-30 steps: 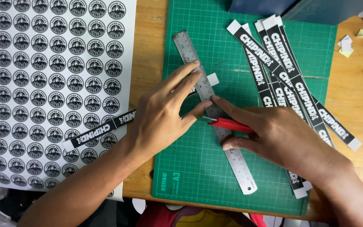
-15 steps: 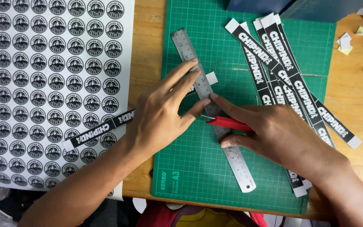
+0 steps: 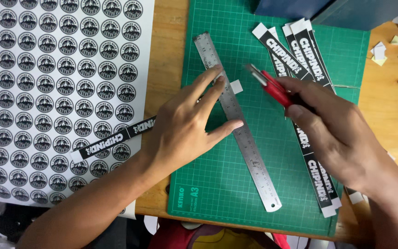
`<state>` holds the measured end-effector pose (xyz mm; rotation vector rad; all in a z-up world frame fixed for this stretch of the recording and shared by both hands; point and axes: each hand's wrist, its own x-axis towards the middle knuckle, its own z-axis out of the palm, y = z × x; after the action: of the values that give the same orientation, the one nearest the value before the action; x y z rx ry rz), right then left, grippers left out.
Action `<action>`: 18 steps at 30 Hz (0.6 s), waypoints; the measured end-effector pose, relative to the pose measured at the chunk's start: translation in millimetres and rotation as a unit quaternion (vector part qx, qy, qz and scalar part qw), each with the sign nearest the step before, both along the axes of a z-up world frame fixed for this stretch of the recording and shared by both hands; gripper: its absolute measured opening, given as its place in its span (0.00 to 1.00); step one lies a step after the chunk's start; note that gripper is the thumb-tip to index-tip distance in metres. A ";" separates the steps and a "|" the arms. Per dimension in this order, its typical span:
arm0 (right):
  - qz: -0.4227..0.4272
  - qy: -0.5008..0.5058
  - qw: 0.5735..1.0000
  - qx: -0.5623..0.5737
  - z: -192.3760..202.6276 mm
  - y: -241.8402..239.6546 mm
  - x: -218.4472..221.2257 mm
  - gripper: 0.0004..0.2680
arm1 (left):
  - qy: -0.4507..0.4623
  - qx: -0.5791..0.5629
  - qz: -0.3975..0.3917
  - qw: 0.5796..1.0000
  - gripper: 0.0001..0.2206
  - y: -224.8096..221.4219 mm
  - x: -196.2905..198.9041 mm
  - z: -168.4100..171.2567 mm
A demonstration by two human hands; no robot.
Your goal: The person uses a utility knife and a metal ruler to cut rectangular stickers from a strip on a green cutting mat. The person aligns the ruler with the print lines and slides the knife along the edge to separate the stickers, then places the finished items into a container.
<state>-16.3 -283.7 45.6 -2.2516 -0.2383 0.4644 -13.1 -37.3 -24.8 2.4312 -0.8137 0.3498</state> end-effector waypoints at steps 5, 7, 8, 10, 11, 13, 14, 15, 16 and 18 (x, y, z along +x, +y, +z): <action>0.004 -0.082 0.994 -0.075 -19.1 10.6 -7.8 0.19 | -0.001 0.011 0.006 1.000 0.29 -0.5 -1.7 -0.9; -0.003 -0.118 0.989 -0.093 -26.7 13.3 -12.5 0.18 | -0.003 0.012 0.005 1.000 0.29 -0.9 -2.7 -0.3; 0.006 -0.143 0.985 -0.091 -28.2 15.1 -14.8 0.18 | -0.010 0.022 0.012 1.000 0.32 -1.5 -3.4 0.0; 0.014 -0.168 0.982 -0.089 -32.8 17.4 -19.4 0.18 | -0.015 0.032 0.020 0.999 0.35 -1.9 -4.5 -0.8; 0.025 -0.192 0.975 -0.106 -35.9 17.9 -21.7 0.18 | -0.013 0.038 0.019 0.999 0.35 -1.8 -4.6 -1.7; 0.035 -0.216 0.968 -0.124 -37.1 20.2 -24.7 0.17 | -0.011 0.042 0.018 0.999 0.36 -1.8 -4.9 -2.1; 0.038 -0.230 0.965 -0.123 -35.2 22.1 -25.4 0.17 | -0.011 0.042 0.018 0.999 0.35 -1.8 -5.2 -1.5; 0.041 -0.244 0.961 -0.123 -33.3 24.3 -26.1 0.17 | -0.012 0.043 0.019 0.999 0.34 -1.7 -5.7 -1.0; 0.042 -0.244 0.961 -0.123 -33.2 24.8 -27.2 0.17 | -0.012 0.042 0.019 0.999 0.34 -1.8 -6.1 -1.4; 0.044 -0.237 0.964 -0.114 -32.8 25.7 -28.9 0.19 | 0.009 0.035 0.018 0.999 0.35 -2.1 -6.5 -2.2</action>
<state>-45.2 -258.0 12.8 -2.5623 -0.5562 -0.0147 -19.7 -39.4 -27.0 2.5134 -0.7887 0.3184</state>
